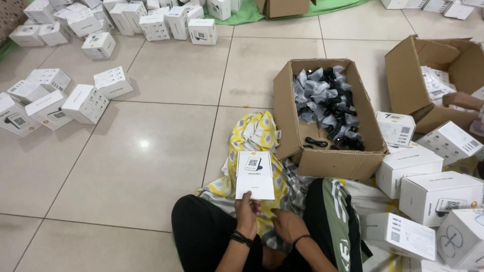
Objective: The person inspects electronic components and packs them into individual product boxes.
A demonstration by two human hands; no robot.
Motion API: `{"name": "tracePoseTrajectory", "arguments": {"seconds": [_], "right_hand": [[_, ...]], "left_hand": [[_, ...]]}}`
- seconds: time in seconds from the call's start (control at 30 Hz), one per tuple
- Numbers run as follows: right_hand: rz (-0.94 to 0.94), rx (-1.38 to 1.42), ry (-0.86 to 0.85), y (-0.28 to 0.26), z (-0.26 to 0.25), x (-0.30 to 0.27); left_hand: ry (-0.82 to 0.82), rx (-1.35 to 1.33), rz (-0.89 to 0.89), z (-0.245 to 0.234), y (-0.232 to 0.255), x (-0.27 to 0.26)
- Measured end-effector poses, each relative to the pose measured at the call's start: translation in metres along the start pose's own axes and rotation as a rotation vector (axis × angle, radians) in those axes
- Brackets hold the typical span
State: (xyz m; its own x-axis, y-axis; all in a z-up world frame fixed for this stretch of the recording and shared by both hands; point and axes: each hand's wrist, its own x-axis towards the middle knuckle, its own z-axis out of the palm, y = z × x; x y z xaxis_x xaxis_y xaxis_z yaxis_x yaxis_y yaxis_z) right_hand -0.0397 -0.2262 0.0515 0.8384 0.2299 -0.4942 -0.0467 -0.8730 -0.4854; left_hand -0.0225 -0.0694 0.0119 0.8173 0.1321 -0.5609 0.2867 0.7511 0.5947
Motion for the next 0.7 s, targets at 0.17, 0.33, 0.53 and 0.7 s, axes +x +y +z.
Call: {"name": "tracePoseTrajectory", "arguments": {"seconds": [0.17,0.33,0.53,0.7], "right_hand": [[-0.395,0.018,0.142,0.002,0.029,-0.001],[-0.381,-0.395,0.152,0.002,0.054,0.037],[-0.180,-0.434,0.029,0.006,0.082,0.071],[-0.156,-0.324,0.095,0.057,0.125,0.119]], "left_hand": [[0.084,0.119,0.085,0.025,0.006,-0.037],[0.168,0.124,0.031,0.026,0.015,-0.055],[0.246,0.069,0.062,0.008,0.006,-0.049],[0.176,0.045,-0.062,0.032,0.023,-0.074]]}}
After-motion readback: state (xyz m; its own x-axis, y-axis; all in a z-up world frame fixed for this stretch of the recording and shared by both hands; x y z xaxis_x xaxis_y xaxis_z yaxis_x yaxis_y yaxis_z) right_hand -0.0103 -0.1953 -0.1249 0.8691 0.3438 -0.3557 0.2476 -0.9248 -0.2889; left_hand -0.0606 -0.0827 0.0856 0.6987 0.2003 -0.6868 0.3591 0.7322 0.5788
